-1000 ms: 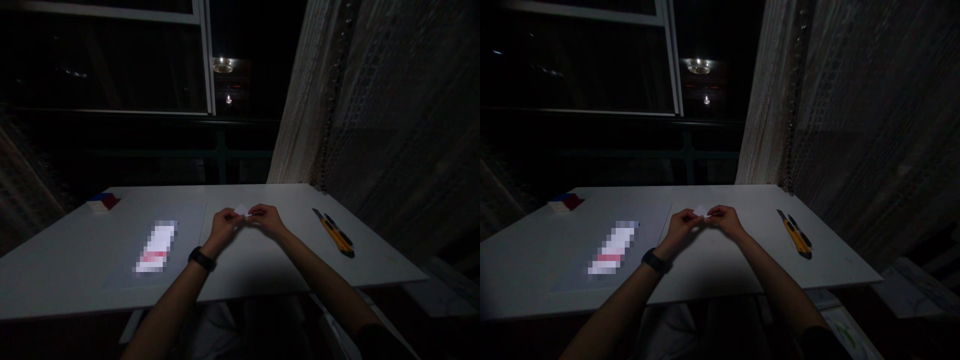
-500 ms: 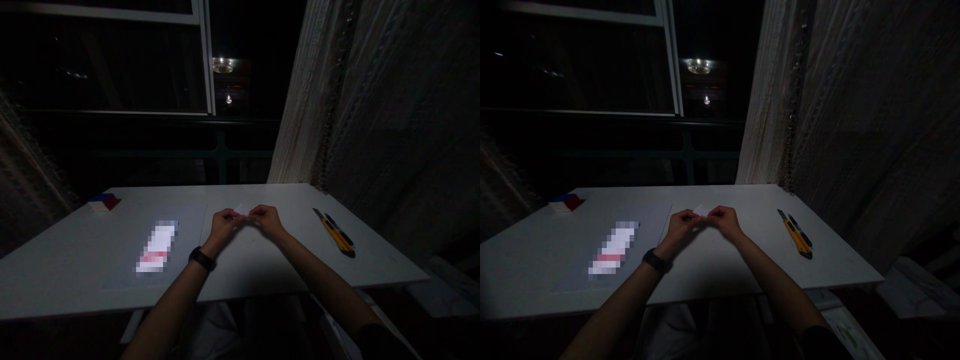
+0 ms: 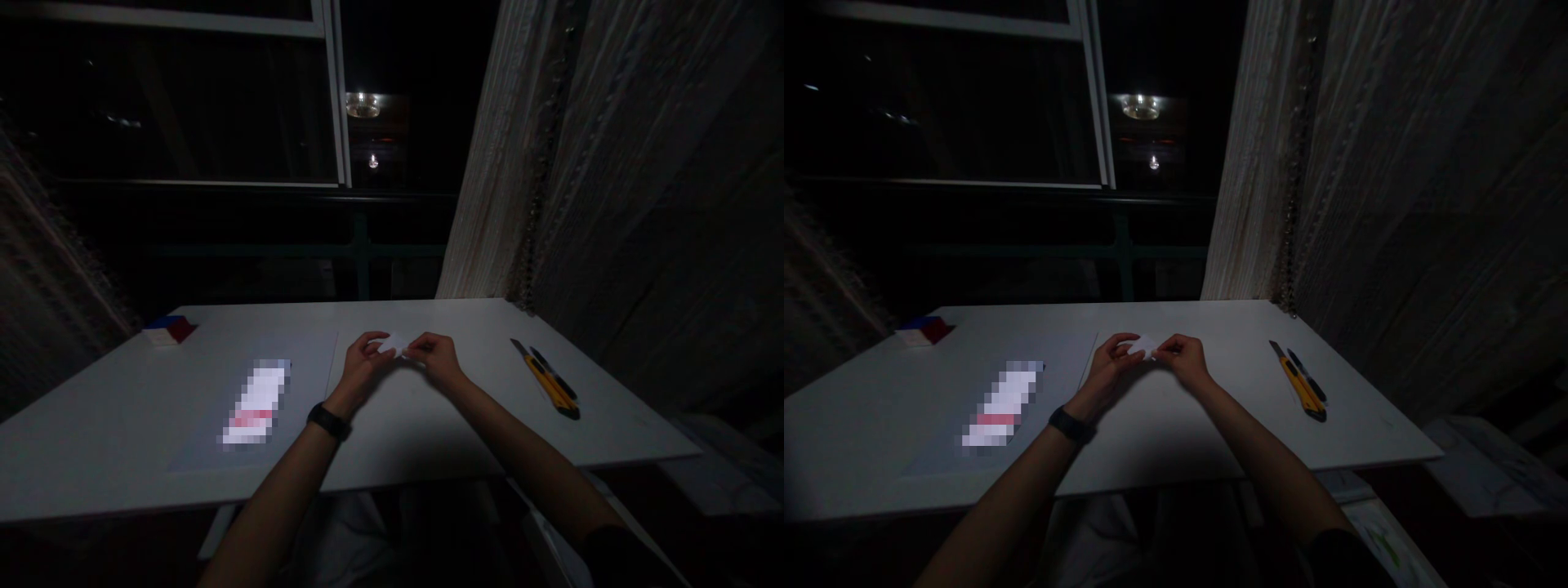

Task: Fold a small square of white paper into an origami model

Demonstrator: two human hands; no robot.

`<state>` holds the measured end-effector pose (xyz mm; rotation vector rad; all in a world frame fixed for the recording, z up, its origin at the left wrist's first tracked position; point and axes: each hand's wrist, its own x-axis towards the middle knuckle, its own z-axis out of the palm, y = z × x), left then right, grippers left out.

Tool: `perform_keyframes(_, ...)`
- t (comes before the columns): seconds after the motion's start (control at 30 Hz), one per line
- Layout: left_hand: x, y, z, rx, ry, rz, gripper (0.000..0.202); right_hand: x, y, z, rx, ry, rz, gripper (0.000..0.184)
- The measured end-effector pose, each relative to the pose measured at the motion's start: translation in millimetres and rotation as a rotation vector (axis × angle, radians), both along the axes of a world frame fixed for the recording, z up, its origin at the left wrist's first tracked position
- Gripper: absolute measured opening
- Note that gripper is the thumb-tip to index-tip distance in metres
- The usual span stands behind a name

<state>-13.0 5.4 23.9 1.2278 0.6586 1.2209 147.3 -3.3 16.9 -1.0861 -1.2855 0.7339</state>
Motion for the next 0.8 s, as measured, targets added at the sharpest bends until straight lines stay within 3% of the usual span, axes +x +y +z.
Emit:
perform_keyframes(0.3,3.9,-1.7,0.8,-0.036,0.108,0.021,0.050,0.3,-0.7,-2.2,0.011,-0.106,-0.023,0.021)
perform_keyframes(0.53,2.9,2.9,-2.3,-0.084,0.084,0.041,0.047,3.4,1.5,-2.4,-0.032,-0.007,0.119,0.028)
perform_keyframes(0.8,3.3,6.0,-6.2,-0.063,0.105,0.044,0.048,2.8,0.7,0.8,-0.024,0.032,0.112,0.026)
